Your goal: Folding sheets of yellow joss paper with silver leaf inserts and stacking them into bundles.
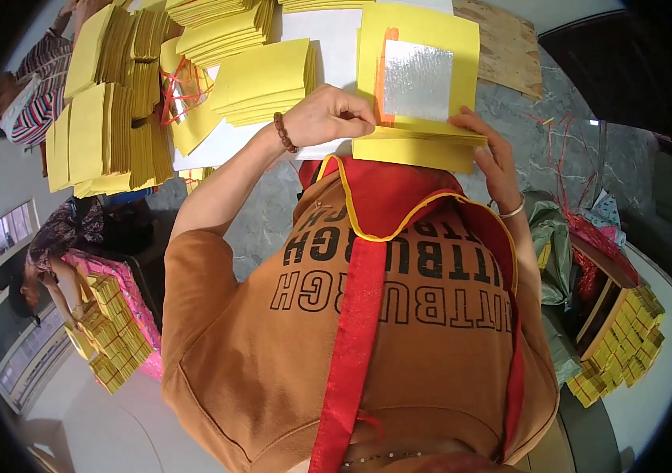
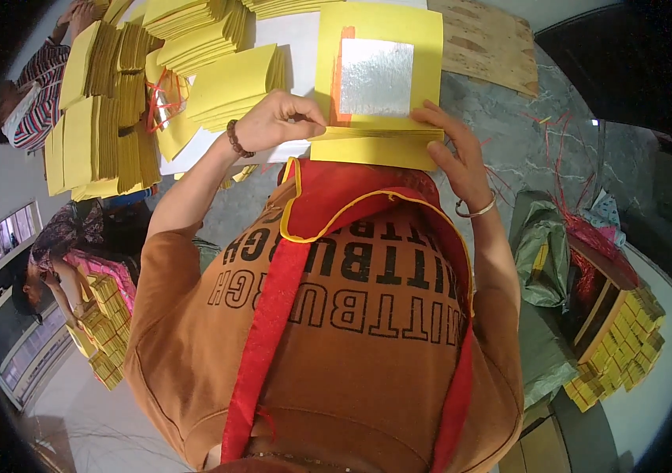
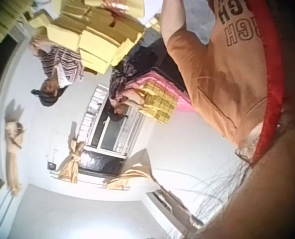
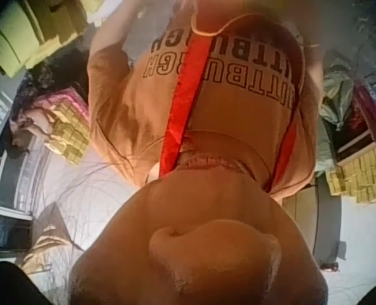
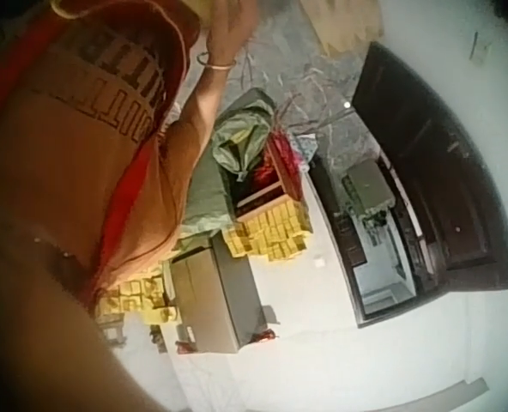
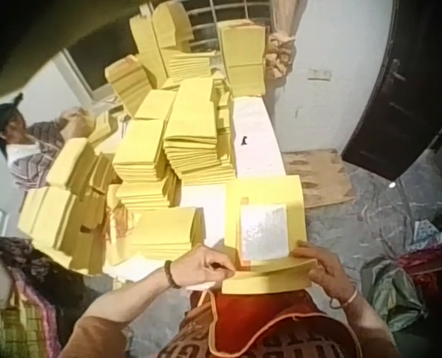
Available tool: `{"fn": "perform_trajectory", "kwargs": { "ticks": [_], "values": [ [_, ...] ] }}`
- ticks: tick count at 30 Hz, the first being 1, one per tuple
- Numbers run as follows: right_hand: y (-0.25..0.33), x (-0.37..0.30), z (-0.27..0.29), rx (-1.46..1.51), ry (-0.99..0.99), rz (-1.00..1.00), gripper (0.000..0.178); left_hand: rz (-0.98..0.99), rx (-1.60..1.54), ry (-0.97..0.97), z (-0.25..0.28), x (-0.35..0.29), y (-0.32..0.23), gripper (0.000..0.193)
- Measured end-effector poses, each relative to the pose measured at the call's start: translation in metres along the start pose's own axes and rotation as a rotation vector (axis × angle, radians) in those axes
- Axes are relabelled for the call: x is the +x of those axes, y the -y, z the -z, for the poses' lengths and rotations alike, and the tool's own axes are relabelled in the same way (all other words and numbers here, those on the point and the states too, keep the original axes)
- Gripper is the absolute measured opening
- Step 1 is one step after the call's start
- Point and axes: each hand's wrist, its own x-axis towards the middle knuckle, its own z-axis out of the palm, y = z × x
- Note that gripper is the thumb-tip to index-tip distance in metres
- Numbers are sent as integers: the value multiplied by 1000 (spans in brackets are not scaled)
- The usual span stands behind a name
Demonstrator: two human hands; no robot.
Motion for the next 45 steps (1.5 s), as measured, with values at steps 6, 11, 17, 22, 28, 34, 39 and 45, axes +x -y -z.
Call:
{"fn": "perform_trajectory", "kwargs": {
  "ticks": [6,11,17,22,28,34,39,45],
  "values": [
    [0,3,1,14,0,-2,48,63,-61,22,4,5,0,12],
    [-11,2,-5,-232,-71,63,33,49,-112,33,4,5,9,14],
    [-9,5,-12,61,-226,-265,16,-475,655,-239,1,1,4,36],
    [-7,5,-4,-17,-195,52,20,-532,908,-361,-8,-3,11,45],
    [30,-3,-3,-394,-3,292,27,-563,778,-275,-22,-30,4,27],
    [20,0,-12,-83,-83,-275,23,-151,372,-471,-29,-21,-5,21],
    [11,20,-28,177,-281,-270,30,-9,-56,-539,-28,12,42,34],
    [17,29,-32,265,-374,-260,48,150,-142,-532,-24,20,39,34]
  ]
}}
